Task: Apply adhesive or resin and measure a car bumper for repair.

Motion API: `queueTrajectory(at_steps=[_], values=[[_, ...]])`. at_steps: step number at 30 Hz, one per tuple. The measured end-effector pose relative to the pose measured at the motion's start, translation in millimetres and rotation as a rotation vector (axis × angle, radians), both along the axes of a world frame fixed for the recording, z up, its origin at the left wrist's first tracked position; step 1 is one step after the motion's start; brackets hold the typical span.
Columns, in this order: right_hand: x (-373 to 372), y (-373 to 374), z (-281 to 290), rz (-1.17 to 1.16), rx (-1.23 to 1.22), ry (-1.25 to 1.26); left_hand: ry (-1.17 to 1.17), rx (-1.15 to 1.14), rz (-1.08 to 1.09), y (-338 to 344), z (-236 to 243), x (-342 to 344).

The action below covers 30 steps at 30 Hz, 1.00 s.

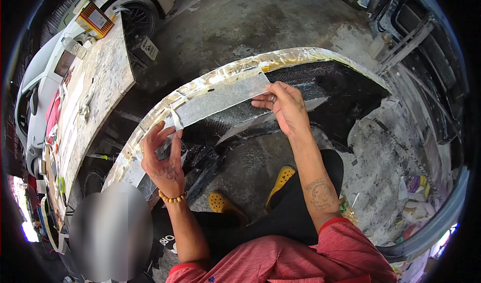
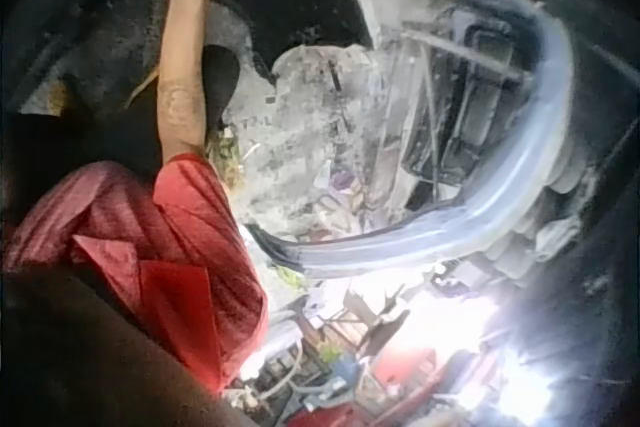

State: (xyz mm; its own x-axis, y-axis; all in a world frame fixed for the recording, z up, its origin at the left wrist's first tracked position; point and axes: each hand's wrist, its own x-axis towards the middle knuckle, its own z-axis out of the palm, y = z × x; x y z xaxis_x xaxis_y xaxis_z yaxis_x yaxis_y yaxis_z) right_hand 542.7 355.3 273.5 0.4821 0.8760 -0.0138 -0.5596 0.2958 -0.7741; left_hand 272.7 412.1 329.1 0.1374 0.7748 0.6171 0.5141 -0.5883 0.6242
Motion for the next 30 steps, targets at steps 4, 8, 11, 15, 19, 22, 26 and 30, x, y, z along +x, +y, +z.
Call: queueTrajectory(at_steps=[4, 8, 11, 15, 19, 22, 26, 30], values=[[-1, -1, 1, -0.001, -0.002, -0.003, 0.012, 0.001, 0.005, 0, 0, 0], [-1, -1, 2, -0.014, -0.003, 0.003, 0.009, -0.01, 0.007, -1, 0, 0], [-1, -2, 3, -0.031, -0.006, 0.01, 0.011, -0.011, 0.004, -2, 0, 2], [6, -4, -4, -0.012, 0.026, -0.018, -0.001, 0.009, -0.023, -3, 0, 7], [7, -2, -2, 0.003, 0.025, -0.01, -0.014, -0.049, -0.035, -7, 5, 7], [24, -6, -9, -0.012, 0.06, 0.023, 0.017, 0.019, -0.051, -6, -1, 19], [35, -11, -15, -0.014, 0.008, -0.02, 0.005, 0.039, -0.061, -8, -8, 27], [39, -11, -16, -0.009, -0.007, -0.043, -0.018, 0.035, -0.072, -9, -7, 29]])
